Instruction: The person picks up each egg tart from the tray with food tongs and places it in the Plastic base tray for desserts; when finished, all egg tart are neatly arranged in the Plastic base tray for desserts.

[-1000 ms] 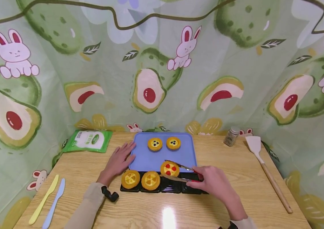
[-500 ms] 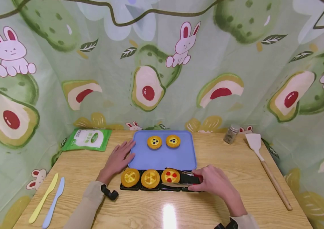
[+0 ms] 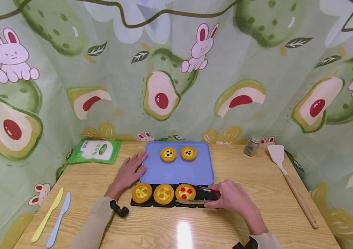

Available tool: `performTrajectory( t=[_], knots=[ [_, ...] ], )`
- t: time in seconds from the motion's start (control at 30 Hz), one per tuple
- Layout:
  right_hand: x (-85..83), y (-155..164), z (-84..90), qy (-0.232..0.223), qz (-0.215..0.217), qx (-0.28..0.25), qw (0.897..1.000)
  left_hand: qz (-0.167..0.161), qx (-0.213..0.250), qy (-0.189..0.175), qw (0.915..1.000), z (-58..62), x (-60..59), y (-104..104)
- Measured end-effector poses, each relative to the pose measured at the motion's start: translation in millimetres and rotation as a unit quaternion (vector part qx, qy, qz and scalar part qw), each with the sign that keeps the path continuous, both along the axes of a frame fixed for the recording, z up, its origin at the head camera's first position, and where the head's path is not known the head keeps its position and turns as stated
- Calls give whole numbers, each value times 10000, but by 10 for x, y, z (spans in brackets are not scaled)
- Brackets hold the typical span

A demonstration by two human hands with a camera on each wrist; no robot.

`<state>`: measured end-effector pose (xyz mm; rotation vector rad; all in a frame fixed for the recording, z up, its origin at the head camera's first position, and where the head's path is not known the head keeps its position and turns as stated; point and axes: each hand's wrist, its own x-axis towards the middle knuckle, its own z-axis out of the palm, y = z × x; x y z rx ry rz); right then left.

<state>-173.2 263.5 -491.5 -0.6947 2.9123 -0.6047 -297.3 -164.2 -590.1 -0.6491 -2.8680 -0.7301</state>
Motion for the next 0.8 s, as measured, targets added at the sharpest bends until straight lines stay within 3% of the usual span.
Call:
performTrajectory(
  t=[0.8],
  knots=[
    [28, 2, 51, 60, -208, -144, 9997, 48, -100, -93, 9999, -37, -18, -5]
  ],
)
